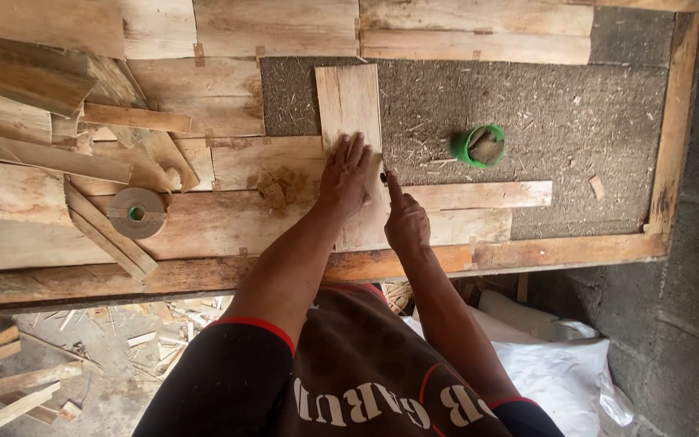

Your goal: Fitting and adjusting small wood strips into a patterned surface using a utility knife.

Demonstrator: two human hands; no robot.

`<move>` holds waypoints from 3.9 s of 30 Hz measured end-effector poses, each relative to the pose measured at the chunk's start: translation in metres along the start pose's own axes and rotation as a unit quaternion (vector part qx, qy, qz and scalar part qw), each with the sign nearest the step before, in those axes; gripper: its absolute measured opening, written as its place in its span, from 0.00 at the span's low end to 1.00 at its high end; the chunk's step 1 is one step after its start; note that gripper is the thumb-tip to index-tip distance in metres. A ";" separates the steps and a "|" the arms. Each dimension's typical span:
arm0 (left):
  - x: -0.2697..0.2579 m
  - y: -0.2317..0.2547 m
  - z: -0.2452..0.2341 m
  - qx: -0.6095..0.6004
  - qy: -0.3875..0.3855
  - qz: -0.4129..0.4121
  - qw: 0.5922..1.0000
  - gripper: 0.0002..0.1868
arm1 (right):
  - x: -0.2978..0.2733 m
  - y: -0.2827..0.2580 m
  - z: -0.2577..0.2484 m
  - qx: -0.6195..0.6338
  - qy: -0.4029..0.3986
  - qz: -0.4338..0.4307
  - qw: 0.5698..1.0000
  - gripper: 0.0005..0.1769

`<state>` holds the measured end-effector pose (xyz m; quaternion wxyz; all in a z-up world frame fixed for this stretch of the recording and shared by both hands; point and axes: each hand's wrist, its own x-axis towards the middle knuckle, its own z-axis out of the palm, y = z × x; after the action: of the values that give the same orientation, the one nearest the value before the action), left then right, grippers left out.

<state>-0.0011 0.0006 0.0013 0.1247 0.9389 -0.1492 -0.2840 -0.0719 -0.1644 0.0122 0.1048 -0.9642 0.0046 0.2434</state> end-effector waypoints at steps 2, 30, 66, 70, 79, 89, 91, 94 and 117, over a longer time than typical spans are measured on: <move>0.013 -0.003 0.030 0.045 0.032 0.005 0.998 0.64 | -0.008 0.007 0.005 -0.007 -0.006 -0.001 1.000 0.44; 0.004 -0.002 0.016 -0.015 0.051 0.008 0.999 0.60 | 0.049 0.009 -0.002 0.043 0.107 -0.009 0.993 0.30; 0.001 -0.002 0.007 -0.016 0.006 0.002 1.000 0.64 | -0.007 -0.013 -0.001 0.051 0.007 0.029 0.998 0.38; 0.002 -0.003 0.019 0.009 0.008 0.000 1.000 0.63 | -0.018 -0.005 0.003 0.076 0.043 0.002 0.996 0.37; 0.004 -0.002 0.011 0.008 0.012 -0.002 1.000 0.61 | 0.002 0.022 0.017 0.210 0.165 -0.021 0.964 0.32; -0.003 0.002 0.001 0.019 0.019 0.006 1.000 0.61 | 0.097 -0.017 -0.010 0.149 0.197 0.041 0.968 0.19; -0.002 0.002 0.003 0.010 0.018 0.004 1.000 0.61 | 0.110 -0.016 -0.010 0.145 0.155 0.077 0.974 0.20; -0.002 0.002 0.002 0.009 0.025 0.005 1.000 0.61 | 0.120 -0.013 -0.007 0.116 0.149 0.081 0.979 0.11; 0.012 -0.001 0.025 0.031 0.037 -0.009 0.999 0.67 | 0.053 0.018 0.017 0.106 0.225 0.033 0.968 0.11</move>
<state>-0.0057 -0.0069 -0.0253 0.0988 0.9533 -0.1449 -0.2457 -0.0342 -0.1767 -0.0313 0.1945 -0.9769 0.0853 0.0213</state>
